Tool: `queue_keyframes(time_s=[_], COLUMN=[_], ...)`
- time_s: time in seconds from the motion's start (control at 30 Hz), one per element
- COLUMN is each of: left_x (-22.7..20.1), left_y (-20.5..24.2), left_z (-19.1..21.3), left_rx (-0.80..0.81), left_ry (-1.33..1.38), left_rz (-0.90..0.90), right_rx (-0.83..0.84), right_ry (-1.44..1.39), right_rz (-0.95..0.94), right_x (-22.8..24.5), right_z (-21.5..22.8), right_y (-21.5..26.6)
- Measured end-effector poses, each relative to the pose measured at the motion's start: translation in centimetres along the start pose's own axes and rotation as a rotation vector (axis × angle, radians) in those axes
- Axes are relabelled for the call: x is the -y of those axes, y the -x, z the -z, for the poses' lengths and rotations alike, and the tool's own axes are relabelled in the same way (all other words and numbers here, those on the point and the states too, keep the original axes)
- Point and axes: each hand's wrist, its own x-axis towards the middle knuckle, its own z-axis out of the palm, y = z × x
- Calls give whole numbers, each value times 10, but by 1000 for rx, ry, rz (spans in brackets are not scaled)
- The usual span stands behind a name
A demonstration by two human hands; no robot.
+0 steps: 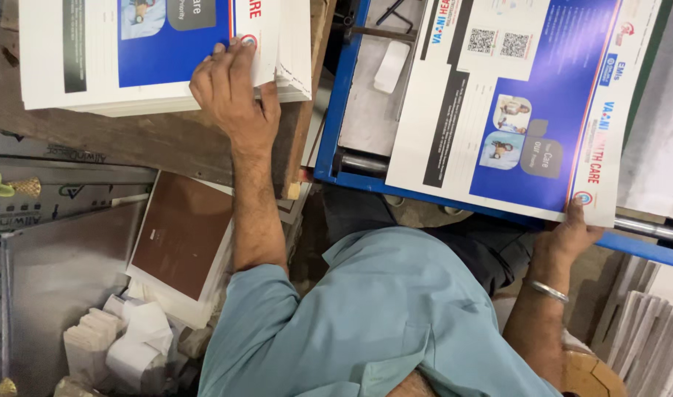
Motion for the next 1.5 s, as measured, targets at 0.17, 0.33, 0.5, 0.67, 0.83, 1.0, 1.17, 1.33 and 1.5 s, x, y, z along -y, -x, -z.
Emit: queue_keyframes(time_s=[0.17, 0.33, 0.5, 0.67, 0.83, 1.0, 1.17, 1.33, 1.5], left_x=[0, 1, -1, -7, -8, -6, -5, -8, 13], left_y=[0, 3, 1, 3, 7, 9, 9, -2, -34], left_z=[-2, -2, -2, -1, -3, -6, 2, 17, 50], left_rx=[-4, -3, 7, -11, -19, 7, 69, 151, 442], left_ry=[-5, -20, -1, -42, -45, -26, -23, -41, 44], left_rz=[11, 22, 36, 78, 104, 131, 141, 101, 40], right_rx=[-23, -30, 23, 140, 147, 151, 161, 182, 273], right_ry=[-1, -99, -26, -108, 19, 52, 104, 100, 117], right_rz=[16, 0, 49, -59, -245, -323, -300, -321, -331], right_x=[-6, -7, -7, 0, 5, -4, -16, -15, 1], right_z=[-19, -38, -63, -81, -83, -66, -50, -48, -71], right_y=[-19, -44, -66, -79, -92, -107, -107, -85, -54])
